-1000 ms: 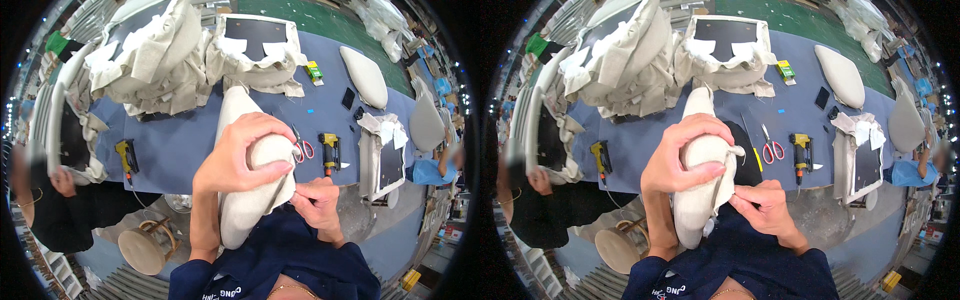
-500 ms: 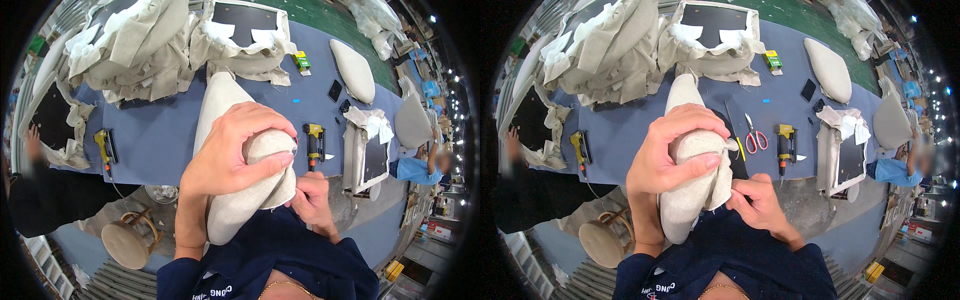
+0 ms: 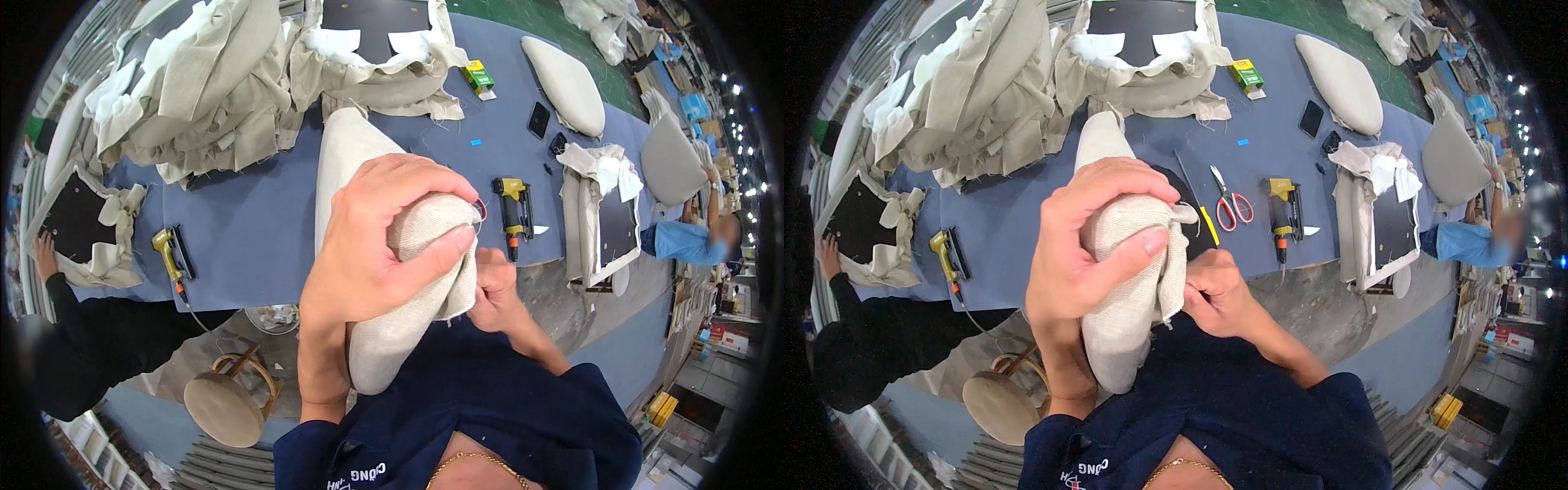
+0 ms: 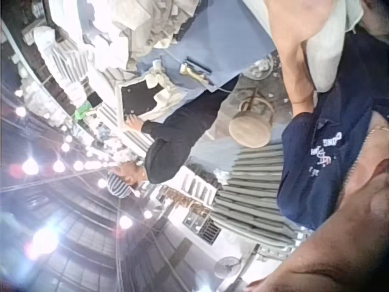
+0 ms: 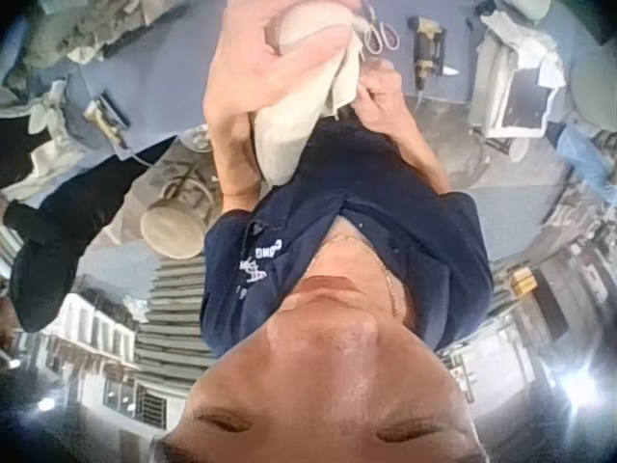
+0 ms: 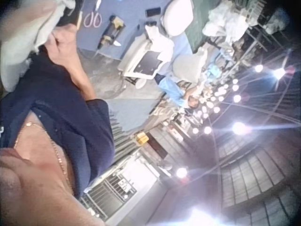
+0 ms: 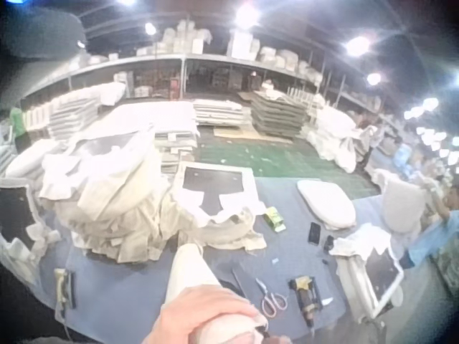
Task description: The person trims excess fabric from foam cushions using scissors and secures the fabric to the cushion frame with a staple gun. They repeat this process on multiple cushions, adjusting the fabric and removing excess material as needed.
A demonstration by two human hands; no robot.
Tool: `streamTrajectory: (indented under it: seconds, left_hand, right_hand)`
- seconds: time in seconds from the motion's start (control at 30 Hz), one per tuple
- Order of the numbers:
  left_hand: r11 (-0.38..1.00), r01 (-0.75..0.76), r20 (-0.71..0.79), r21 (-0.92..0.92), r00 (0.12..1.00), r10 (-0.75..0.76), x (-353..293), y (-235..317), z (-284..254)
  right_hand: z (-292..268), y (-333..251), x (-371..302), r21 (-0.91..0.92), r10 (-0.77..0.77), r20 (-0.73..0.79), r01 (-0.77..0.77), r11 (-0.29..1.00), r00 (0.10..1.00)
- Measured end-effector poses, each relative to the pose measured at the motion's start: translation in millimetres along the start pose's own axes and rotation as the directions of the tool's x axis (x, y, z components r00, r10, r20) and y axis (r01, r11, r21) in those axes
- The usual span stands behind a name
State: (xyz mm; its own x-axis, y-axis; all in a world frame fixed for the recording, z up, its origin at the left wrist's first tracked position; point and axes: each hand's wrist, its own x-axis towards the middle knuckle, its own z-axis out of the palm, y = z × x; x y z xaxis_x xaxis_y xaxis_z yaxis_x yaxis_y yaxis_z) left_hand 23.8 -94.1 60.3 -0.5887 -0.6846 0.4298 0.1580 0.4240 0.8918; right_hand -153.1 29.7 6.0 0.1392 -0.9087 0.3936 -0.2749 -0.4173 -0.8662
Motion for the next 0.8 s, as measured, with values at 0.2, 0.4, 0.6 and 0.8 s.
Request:
streamTrajectory:
  seconds: [0.2,0.4,0.6,0.8]
  left_hand:
    - [0.998,-0.036,0.016,-0.05,0.999,0.037,-4.4,3.6,-6.5]
    - [0.997,-0.067,-0.045,0.023,0.997,0.068,-11.1,5.0,-4.6]
    - [0.996,-0.049,-0.073,0.07,0.996,0.054,-16.1,12.2,-7.6]
    - [0.998,0.056,-0.143,-0.043,0.988,-0.061,-24.1,17.8,-4.4]
  right_hand:
    - [-11.5,-54.9,-0.1,0.222,0.303,0.165,-0.335,0.916,0.939]
    - [2.7,-20.2,-0.2,0.134,0.042,0.054,-0.049,0.99,0.998]
    - [-2.2,-4.0,20.0,0.116,-0.117,0.101,0.105,0.988,0.988]
    - [-11.1,-28.5,21.0,0.005,0.027,0.235,-0.029,1.0,0.972]
